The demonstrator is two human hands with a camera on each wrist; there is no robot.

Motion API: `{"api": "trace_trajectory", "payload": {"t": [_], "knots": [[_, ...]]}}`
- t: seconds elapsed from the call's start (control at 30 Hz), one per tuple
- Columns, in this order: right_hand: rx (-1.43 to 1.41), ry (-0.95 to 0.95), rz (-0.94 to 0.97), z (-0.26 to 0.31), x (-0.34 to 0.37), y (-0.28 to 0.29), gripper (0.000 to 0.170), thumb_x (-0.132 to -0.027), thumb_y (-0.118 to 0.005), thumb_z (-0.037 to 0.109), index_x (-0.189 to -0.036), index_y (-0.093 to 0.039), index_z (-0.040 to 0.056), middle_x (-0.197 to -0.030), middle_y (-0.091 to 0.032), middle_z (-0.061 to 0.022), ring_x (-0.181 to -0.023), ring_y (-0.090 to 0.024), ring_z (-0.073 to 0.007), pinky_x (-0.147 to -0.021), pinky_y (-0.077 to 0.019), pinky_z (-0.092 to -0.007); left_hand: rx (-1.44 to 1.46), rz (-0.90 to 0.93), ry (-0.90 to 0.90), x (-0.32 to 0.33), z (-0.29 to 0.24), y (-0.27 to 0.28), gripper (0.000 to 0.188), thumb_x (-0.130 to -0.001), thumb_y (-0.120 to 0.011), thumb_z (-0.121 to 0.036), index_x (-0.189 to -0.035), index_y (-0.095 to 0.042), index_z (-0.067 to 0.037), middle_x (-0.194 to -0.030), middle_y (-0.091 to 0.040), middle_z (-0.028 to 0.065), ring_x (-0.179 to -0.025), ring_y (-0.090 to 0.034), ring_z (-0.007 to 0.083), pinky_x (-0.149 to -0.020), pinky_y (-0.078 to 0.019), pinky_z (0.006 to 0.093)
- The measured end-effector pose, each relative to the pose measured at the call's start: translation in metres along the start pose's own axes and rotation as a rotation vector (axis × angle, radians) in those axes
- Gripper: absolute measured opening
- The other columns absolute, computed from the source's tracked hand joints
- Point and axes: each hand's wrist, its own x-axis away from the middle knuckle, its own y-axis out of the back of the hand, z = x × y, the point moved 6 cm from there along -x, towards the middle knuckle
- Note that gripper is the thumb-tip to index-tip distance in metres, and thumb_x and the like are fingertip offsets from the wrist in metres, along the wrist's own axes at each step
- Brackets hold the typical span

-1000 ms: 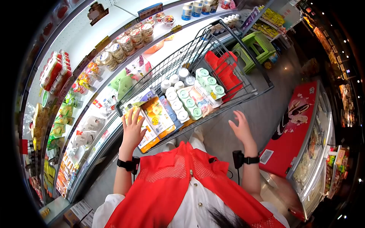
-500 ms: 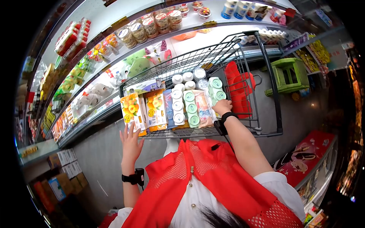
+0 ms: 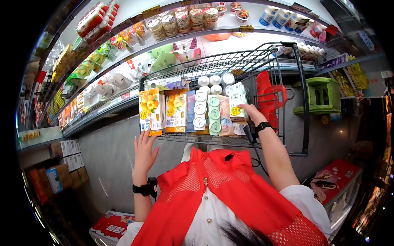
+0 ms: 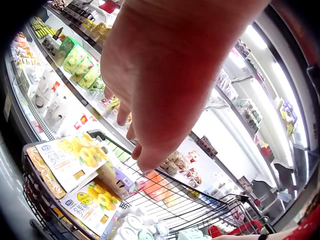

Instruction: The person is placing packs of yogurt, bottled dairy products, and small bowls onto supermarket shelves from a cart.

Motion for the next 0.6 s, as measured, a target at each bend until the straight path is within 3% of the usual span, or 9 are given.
{"api": "trace_trajectory", "payload": {"t": [0.13, 0.17, 0.23, 0.3, 0.33, 0.37, 0.43, 0.5, 0.6], "knots": [[-0.146, 0.056, 0.196, 0.031, 0.04, -0.035, 0.042, -0.081, -0.061, 0.023, -0.11, -0.051, -0.0054, -0.101, -0.061, -0.0129, -0.081, -0.064, -0.0183, -0.069, -0.0532, -0.0303, 0.147, -0.048, -0.112, -0.024, -0.004, 0.019, 0.042, -0.077, -0.063, -0.015, -0.117, -0.051, -0.008, -0.137, -0.034, 0.0107, -0.127, -0.03, 0.0297, -0.104, -0.0223, 0.0456], [-0.087, 0.247, 0.266, 0.04, 0.061, -0.05, 0.045, -0.08, -0.063, 0.02, -0.114, -0.048, -0.005, -0.104, -0.06, -0.0125, -0.085, -0.063, -0.017, -0.072, -0.0523, -0.029, 0.318, -0.015, -0.13, -0.031, -0.005, 0.022, 0.045, -0.078, -0.062, -0.013, -0.121, -0.048, -0.008, -0.137, -0.034, 0.0103, -0.126, -0.033, 0.0289, -0.103, -0.0254, 0.0439], [-0.054, 0.365, 0.321, 0.064, 0.089, -0.065, 0.052, -0.077, -0.066, 0.017, -0.12, -0.044, -0.0044, -0.107, -0.058, -0.0129, -0.092, -0.06, -0.0171, -0.079, -0.0501, -0.0281, 0.49, -0.003, -0.18, -0.044, -0.013, 0.033, 0.048, -0.079, -0.061, -0.011, -0.125, -0.044, -0.009, -0.138, -0.034, 0.01, -0.125, -0.035, 0.0281, -0.102, -0.0285, 0.0423], [0.035, 0.527, 0.319, 0.076, 0.144, -0.098, 0.063, -0.07, -0.071, 0.014, -0.124, -0.044, -0.0027, -0.109, -0.056, -0.0111, -0.098, -0.055, -0.0149, -0.086, -0.0443, -0.0273, 0.969, 0.063, -0.144, -0.054, -0.019, 0.044, 0.058, -0.081, -0.059, -0.009, -0.132, -0.033, -0.009, -0.138, -0.033, 0.0089, -0.123, -0.039, 0.0252, -0.1, -0.0327, 0.0386], [0.103, 0.614, 0.35, 0.083, 0.157, -0.109, 0.061, -0.068, -0.071, 0.014, -0.122, -0.047, -0.0019, -0.108, -0.057, -0.01, -0.098, -0.055, -0.0145, -0.086, -0.044, -0.027, 0.927, 0.079, -0.205, -0.064, -0.021, 0.051, 0.065, -0.081, -0.057, -0.005, -0.137, -0.023, -0.009, -0.139, -0.032, 0.0079, -0.122, -0.041, 0.0235, -0.099, -0.0339, 0.0363], [0.173, 0.699, 0.38, 0.089, 0.171, -0.118, 0.06, -0.066, -0.072, 0.014, -0.12, -0.05, -0.0011, -0.108, -0.057, -0.0089, -0.097, -0.055, -0.0141, -0.085, -0.0436, -0.0267, 1.4, 0.15, -0.172, -0.065, -0.026, 0.057, 0.069, -0.079, -0.057, -0.003, -0.137, -0.022, -0.008, -0.137, -0.033, 0.0096, -0.122, -0.04, 0.023, -0.098, -0.0348, 0.0351], [0.367, 0.778, 0.358, 0.09, 0.21, -0.14, 0.06, -0.063, -0.074, 0.015, -0.117, -0.053, -0.0002, -0.107, -0.059, -0.0088, -0.097, -0.055, -0.0145, -0.084, -0.0435, -0.0267, 1.509, 0.222, -0.161, -0.06, -0.027, 0.072, 0.075, -0.075, -0.058, -0.001, -0.139, -0.019, -0.008, -0.135, -0.034, 0.0103, -0.121, -0.039, 0.0206, -0.097, -0.0353, 0.0336], [0.393, 0.783, 0.324, 0.09, 0.223, -0.147, 0.062, -0.062, -0.076, 0.019, -0.117, -0.053, 0.0005, -0.109, -0.059, -0.0101, -0.098, -0.055, -0.0148, -0.085, -0.0432, -0.0271, 1.536, 0.197, -0.226, -0.061, -0.021, 0.076, 0.089, -0.071, -0.069, -0.029, -0.139, -0.017, -0.006, -0.133, -0.034, 0.0108, -0.123, -0.035, 0.0197, -0.099, -0.0314, 0.0315], [0.489, 0.773, 0.29, 0.084, 0.246, -0.161, 0.061, -0.062, -0.074, 0.017, -0.116, -0.054, 0.0, -0.112, -0.056, -0.0094, -0.103, -0.052, -0.0149, -0.088, -0.0401, -0.0265, 1.526, 0.15, -0.342, -0.049, -0.016, 0.084, 0.093, -0.07, -0.069, -0.042, -0.138, -0.018, -0.004, -0.131, -0.036, 0.0106, -0.121, -0.036, 0.0197, -0.099, -0.0302, 0.0299]]}}
